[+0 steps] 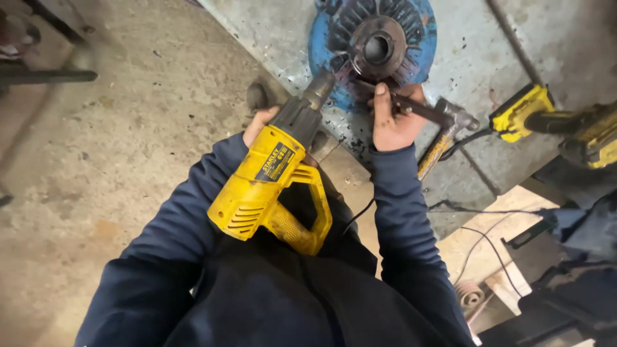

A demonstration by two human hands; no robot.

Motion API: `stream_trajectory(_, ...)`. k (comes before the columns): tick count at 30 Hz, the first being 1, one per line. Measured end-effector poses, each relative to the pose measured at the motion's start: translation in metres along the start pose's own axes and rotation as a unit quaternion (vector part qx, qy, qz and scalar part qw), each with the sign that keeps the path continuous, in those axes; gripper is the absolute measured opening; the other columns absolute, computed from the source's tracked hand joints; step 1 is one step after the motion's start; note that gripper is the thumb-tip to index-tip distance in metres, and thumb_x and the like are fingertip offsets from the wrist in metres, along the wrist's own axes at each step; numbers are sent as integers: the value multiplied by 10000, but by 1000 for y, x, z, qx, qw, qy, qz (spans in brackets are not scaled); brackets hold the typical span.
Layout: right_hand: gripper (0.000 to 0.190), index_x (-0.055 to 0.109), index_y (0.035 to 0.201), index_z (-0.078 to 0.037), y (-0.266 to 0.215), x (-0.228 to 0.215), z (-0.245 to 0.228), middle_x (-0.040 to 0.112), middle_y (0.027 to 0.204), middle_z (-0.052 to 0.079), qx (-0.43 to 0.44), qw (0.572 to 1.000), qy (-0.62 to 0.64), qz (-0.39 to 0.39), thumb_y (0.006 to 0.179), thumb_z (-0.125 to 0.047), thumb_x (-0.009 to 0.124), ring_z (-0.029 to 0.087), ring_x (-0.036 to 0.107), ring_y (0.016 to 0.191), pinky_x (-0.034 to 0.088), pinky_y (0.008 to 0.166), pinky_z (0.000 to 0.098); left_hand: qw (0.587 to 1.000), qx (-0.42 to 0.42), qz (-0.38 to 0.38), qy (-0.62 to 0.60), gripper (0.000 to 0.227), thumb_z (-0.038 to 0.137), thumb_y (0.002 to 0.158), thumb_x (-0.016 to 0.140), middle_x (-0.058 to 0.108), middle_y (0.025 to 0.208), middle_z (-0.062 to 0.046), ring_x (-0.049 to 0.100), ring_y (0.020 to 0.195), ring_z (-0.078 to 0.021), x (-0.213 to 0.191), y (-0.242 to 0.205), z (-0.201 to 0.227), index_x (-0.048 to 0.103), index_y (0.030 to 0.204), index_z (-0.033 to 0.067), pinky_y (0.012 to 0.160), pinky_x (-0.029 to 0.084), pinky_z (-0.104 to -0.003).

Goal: The person uses a yellow heat gun to apply heat to a blue circular mechanical component while simultaneously scraping its surface with a metal tool. The person moves the heat gun and scraper around the component to clean or remove material from the surface.

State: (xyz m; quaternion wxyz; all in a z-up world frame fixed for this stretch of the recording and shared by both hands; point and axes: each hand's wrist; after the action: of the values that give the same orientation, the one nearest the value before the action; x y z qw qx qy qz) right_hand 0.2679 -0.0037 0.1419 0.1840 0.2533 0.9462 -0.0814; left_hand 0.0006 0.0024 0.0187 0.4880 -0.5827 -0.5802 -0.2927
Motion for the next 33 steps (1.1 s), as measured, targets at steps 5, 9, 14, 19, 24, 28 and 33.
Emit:
stream_trajectory(5,201,538,997,-31,0,-4,4,583,844,61,-88,988,-129,4,1079,-80,714,120,541,766,476,717,292,999,-2,-5,34,781,602,997,433,686,1249,-254,684,1090,-469,17,0,11,515,1475,-11,1008,527,-593)
stream_trajectory(9,193,558,988,-28,5,-1,11,638,823,81,-163,957,-238,-18,1062,-114,714,138,616,732,511,696,305,999,-14,27,-12,708,553,1030,433,693,1247,-237,691,1065,-454,-7,15,10,519,1495,26,973,537,-576)
stream_trajectory(14,224,535,959,-21,10,-8,16,616,770,87,-89,986,-144,-3,1070,-118,704,175,554,674,475,652,325,999,-31,13,19,714,555,1018,436,683,1280,-232,689,1115,-435,-27,25,4,513,1476,14,1008,543,-539)
stream_trajectory(19,221,547,975,-10,25,-16,5,726,817,88,-69,988,-94,-104,1102,-128,683,163,680,711,551,697,295,999,12,30,-22,692,509,1075,435,641,1413,-208,653,1205,-383,-44,23,-6,483,1572,30,1066,513,-517)
stream_trajectory(24,178,640,935,-18,30,-15,-7,687,759,115,-157,962,-156,-156,1031,-121,749,186,658,653,523,645,310,999,33,-9,-12,700,517,1016,431,640,1401,-205,643,1183,-456,3,13,-11,450,1553,68,1066,497,-626)
stream_trajectory(28,183,623,1004,-10,38,-18,-8,710,840,96,-147,968,-144,-146,1099,-142,706,182,686,720,550,698,323,998,-2,-57,-2,771,619,991,420,655,1281,-290,636,1170,-566,20,6,-12,465,1512,53,1029,485,-638)
stream_trajectory(33,200,601,949,-26,51,-21,-7,637,756,98,-180,945,-188,-200,1062,-125,734,176,604,624,486,585,333,998,53,-27,7,700,528,1040,433,665,1337,-240,655,1175,-455,-29,23,-20,492,1528,30,1044,513,-570)
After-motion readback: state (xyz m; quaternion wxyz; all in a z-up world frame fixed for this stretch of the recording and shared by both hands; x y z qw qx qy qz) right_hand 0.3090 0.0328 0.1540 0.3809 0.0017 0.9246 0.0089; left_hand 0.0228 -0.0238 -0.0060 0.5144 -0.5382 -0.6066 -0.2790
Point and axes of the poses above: each hand's wrist, its own y-axis towards the middle knuckle, its own x-axis out of the palm, z = x × y
